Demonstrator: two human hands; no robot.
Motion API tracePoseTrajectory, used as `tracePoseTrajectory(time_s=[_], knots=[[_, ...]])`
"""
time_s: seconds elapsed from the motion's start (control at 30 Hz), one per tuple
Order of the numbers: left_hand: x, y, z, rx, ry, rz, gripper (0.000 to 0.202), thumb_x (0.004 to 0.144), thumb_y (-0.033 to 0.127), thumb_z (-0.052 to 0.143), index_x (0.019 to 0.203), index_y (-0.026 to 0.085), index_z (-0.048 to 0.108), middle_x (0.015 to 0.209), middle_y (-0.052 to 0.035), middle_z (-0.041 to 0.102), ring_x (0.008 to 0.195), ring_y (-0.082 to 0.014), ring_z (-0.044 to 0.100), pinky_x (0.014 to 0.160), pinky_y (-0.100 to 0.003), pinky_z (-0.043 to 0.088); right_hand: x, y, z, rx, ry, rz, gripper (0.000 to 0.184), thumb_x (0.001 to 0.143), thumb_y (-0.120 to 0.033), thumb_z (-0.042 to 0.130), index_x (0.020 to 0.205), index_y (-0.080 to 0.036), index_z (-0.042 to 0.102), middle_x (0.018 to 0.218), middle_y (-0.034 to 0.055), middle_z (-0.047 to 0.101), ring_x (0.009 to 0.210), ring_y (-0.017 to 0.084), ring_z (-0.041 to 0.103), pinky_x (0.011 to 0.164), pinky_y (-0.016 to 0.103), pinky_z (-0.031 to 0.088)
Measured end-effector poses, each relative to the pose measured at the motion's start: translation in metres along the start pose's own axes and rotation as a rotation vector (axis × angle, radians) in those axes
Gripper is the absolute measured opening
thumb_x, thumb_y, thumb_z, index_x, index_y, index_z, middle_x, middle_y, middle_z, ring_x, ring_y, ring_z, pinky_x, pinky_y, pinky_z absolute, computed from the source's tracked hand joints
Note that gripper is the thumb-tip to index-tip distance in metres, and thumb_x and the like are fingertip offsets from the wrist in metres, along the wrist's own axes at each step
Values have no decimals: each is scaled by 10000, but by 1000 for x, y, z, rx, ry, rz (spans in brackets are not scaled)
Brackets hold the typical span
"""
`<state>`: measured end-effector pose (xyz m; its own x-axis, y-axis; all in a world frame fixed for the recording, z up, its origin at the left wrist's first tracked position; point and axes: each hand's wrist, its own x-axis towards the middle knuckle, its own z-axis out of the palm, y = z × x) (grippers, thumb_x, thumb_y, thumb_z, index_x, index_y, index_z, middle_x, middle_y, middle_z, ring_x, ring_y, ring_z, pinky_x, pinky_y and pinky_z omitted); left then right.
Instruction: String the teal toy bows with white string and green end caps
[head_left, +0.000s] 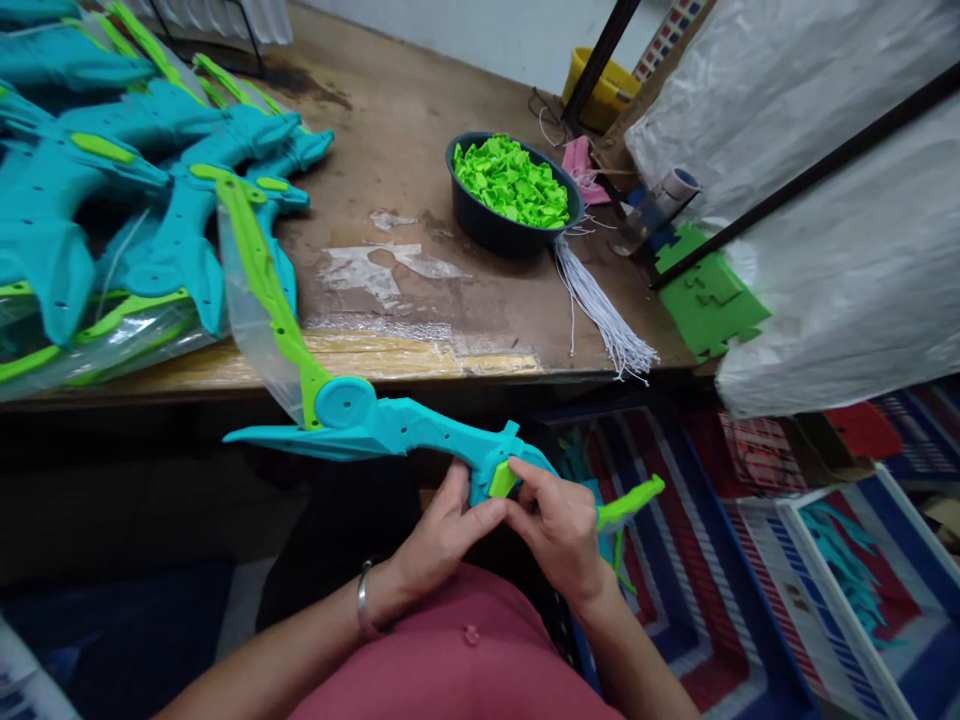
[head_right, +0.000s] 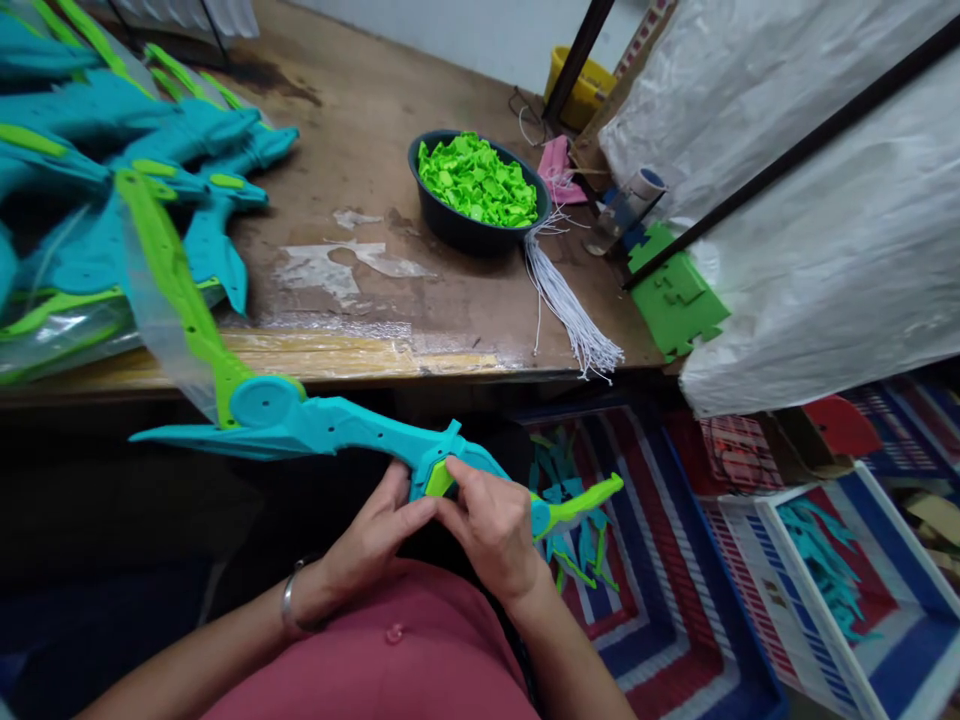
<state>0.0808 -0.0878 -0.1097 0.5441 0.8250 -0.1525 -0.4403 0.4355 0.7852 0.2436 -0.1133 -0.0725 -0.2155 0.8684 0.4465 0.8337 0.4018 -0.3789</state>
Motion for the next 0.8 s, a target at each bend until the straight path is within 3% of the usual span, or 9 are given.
tracePoseTrajectory(time_s=[0.1,0.2,0.33,0.37,0.47,0.53,0.67,0.8], knots=[[3,2,-1,-39,73,-40,459,918,347,711,1336,215,577,1303,-95,650,1213,-277,591,1095,-407,444,9,-3,-14,6,-115,-25,318,976,-347,665,1245,-178,666,682,11,680,570,155,637,594,271,510],[4,7,-4,-65,58,-91,411,933,369,690,1288,195,579,1129,-92,697,970,-234,676,917,-378,544,23,3,-32,159,-280,132,387,921,-430,725,1256,-242,678,823,18,700,688,154,665,648,255,533],[0,15,-7,30,-47,-83,466,955,429,657,1326,178,530,1077,-114,696,878,-234,701,781,-360,598,35,17,-31,372,-204,413,660,743,-415,880,1335,-249,638,1209,78,679,1026,227,672,848,315,566],[-1,16,-8,58,-64,-80,494,963,438,643,1365,185,506,1126,-126,687,892,-239,704,778,-362,607,35,19,-26,496,-251,494,641,733,-403,877,1308,-236,649,1173,70,691,979,220,679,815,312,571],[-7,13,-13,173,-74,-63,557,985,449,602,1460,211,435,1226,-135,656,921,-241,708,788,-365,619,29,17,-4,908,-430,748,392,795,-375,786,1131,-204,681,825,-17,689,641,130,611,609,244,521],[-11,5,-17,292,-53,-36,504,1004,448,561,1428,199,453,1151,-117,671,876,-227,707,776,-361,616,21,13,9,1043,-430,853,338,785,-374,785,1043,-187,671,733,-41,652,581,102,558,577,221,482],[-20,-17,-24,618,39,48,353,1031,394,484,1300,167,507,1045,-105,681,888,-237,691,896,-432,570,6,14,24,1076,-396,869,387,716,-405,847,980,-180,678,764,-33,653,651,109,559,639,230,474],[-18,-19,-31,759,-3,28,421,1026,382,473,1389,168,470,1242,-165,651,1145,-304,641,1035,-492,495,-2,25,27,1042,-424,786,370,738,-426,842,986,-195,693,823,-24,641,745,121,549,717,241,457]])
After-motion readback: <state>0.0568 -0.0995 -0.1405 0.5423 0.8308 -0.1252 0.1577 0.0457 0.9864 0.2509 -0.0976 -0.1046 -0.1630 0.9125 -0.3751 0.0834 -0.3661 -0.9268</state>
